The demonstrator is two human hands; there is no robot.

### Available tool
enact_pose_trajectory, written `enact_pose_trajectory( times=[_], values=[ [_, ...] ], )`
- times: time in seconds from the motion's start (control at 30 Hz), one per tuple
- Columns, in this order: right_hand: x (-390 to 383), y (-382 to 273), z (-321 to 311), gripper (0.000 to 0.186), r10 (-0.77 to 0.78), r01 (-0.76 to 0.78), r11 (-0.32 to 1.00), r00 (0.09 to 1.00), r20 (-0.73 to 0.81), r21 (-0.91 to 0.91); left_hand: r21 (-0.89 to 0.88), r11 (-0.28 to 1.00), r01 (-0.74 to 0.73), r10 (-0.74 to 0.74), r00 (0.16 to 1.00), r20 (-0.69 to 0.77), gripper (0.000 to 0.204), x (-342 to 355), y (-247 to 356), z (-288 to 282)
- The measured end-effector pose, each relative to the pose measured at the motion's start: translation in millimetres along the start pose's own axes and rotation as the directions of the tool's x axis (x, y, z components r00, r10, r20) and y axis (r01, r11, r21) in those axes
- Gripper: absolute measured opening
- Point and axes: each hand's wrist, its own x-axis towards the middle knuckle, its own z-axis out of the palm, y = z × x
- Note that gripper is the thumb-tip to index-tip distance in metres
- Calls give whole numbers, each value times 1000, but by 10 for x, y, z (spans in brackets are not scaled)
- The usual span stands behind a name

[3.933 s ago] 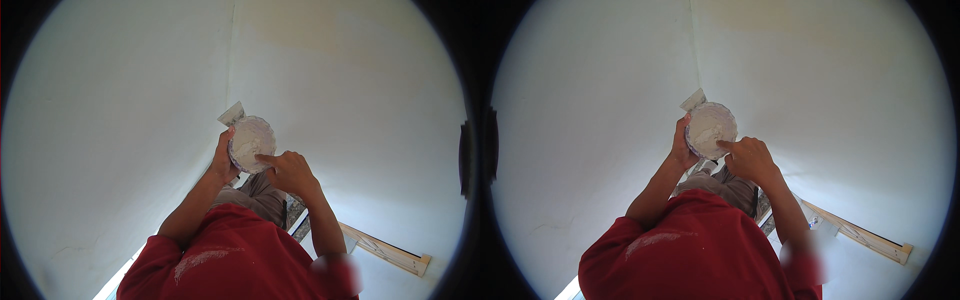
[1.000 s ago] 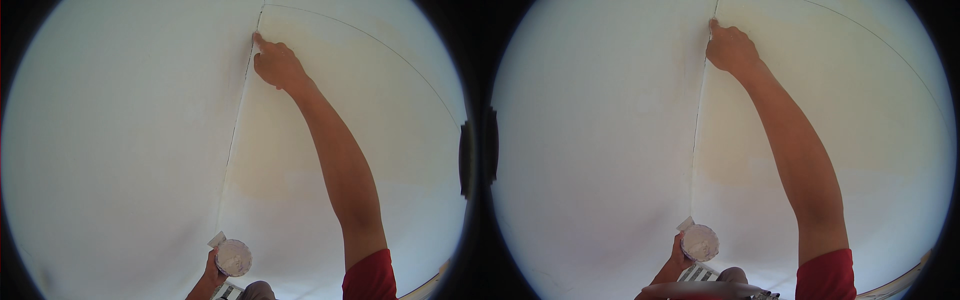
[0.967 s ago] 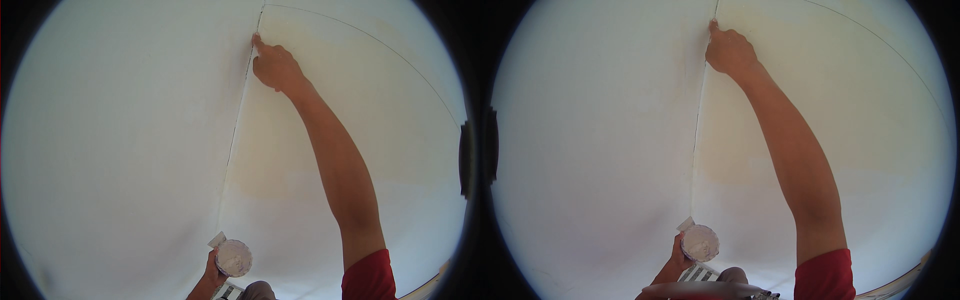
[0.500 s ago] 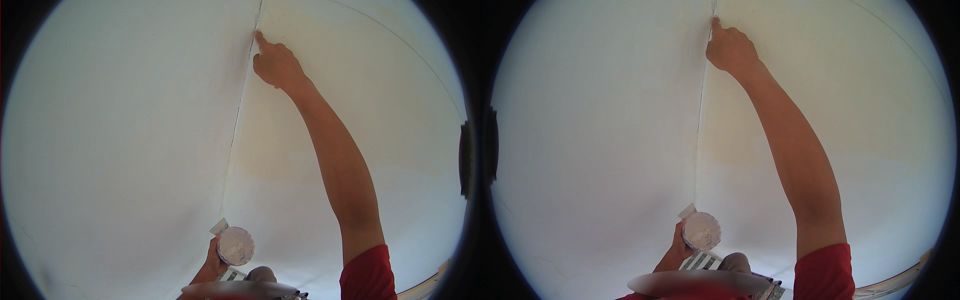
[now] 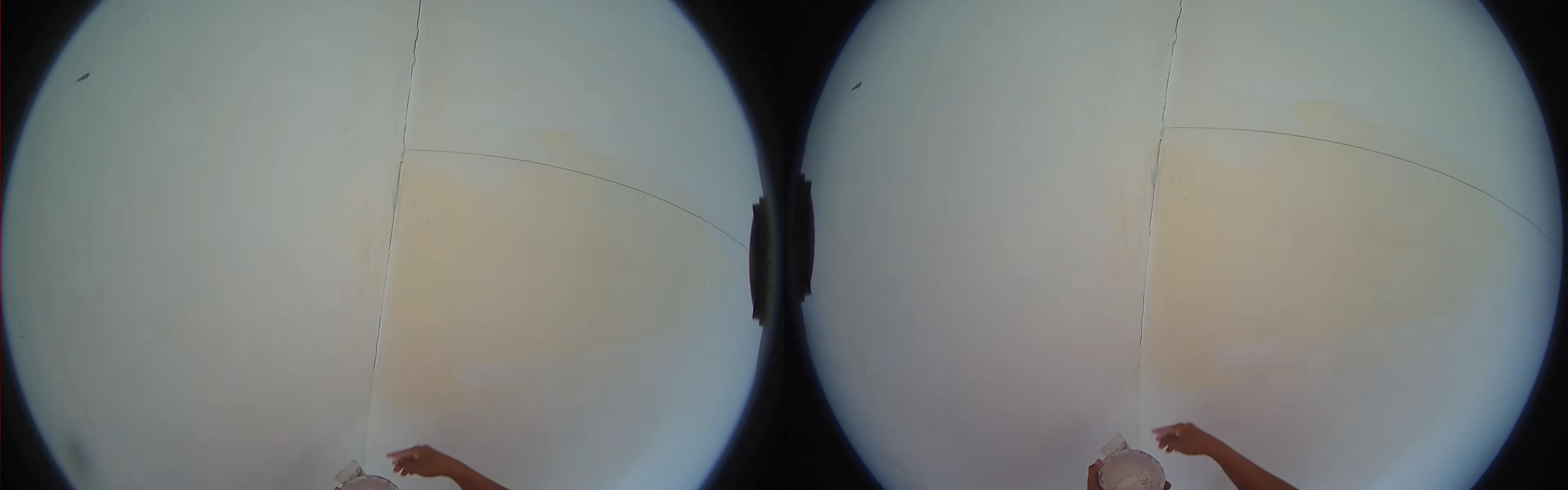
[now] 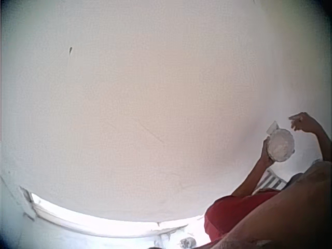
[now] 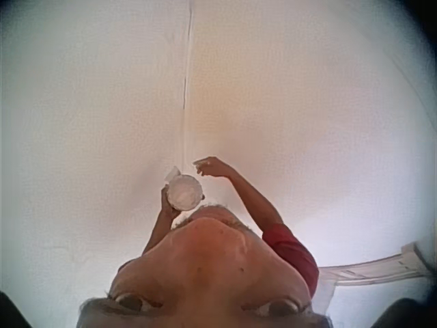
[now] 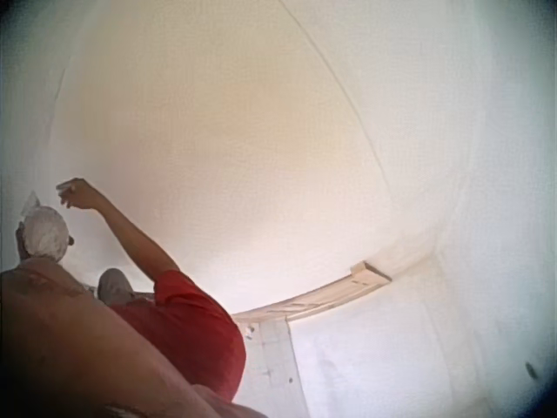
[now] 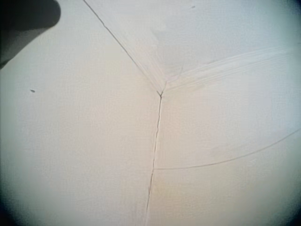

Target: The person patches cracks in a wall and ceiling with putty from a container, applying it with a putty knife.

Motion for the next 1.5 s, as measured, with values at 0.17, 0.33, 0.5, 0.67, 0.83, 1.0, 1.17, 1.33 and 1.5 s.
enact_pose_trajectory(
  times=[0.17,0.33,0.5,0.67,0.83,1.0,1.17,1.33,1.5],
  values=[
    [-163,66,450,44,57,-166,823,976,212,542,43,998,-37,36,999,31,81,164,208,194],
    [-305,208,538,41,65,-102,874,994,93,475,72,996,-48,46,998,30,79,42,119,386],
    [-434,73,502,53,84,-110,903,993,80,416,29,999,-40,40,999,-1,78,-80,52,407],
    [-439,-148,373,44,119,-131,985,987,107,108,-66,998,-21,26,997,75,79,-170,100,504],
    [-555,-766,-78,29,-201,69,950,882,-425,-306,-19,1000,-15,17,992,123,88,-182,202,405],
    [-708,-2194,-764,19,-632,195,754,474,-613,-627,45,999,-28,25,997,76,97,-313,245,290],
    [-671,-3372,-1218,17,-827,77,561,97,-554,-824,-11,1000,14,-13,996,85,92,-285,179,296],
    [-408,-3793,-1312,21,-806,-59,574,132,-576,-817,-21,999,46,-44,995,87,88,-265,210,82],
    [-339,-3888,-1476,24,-855,-226,462,145,-499,-858,-35,998,58,-55,995,85,88,-216,66,46]
  ],
)
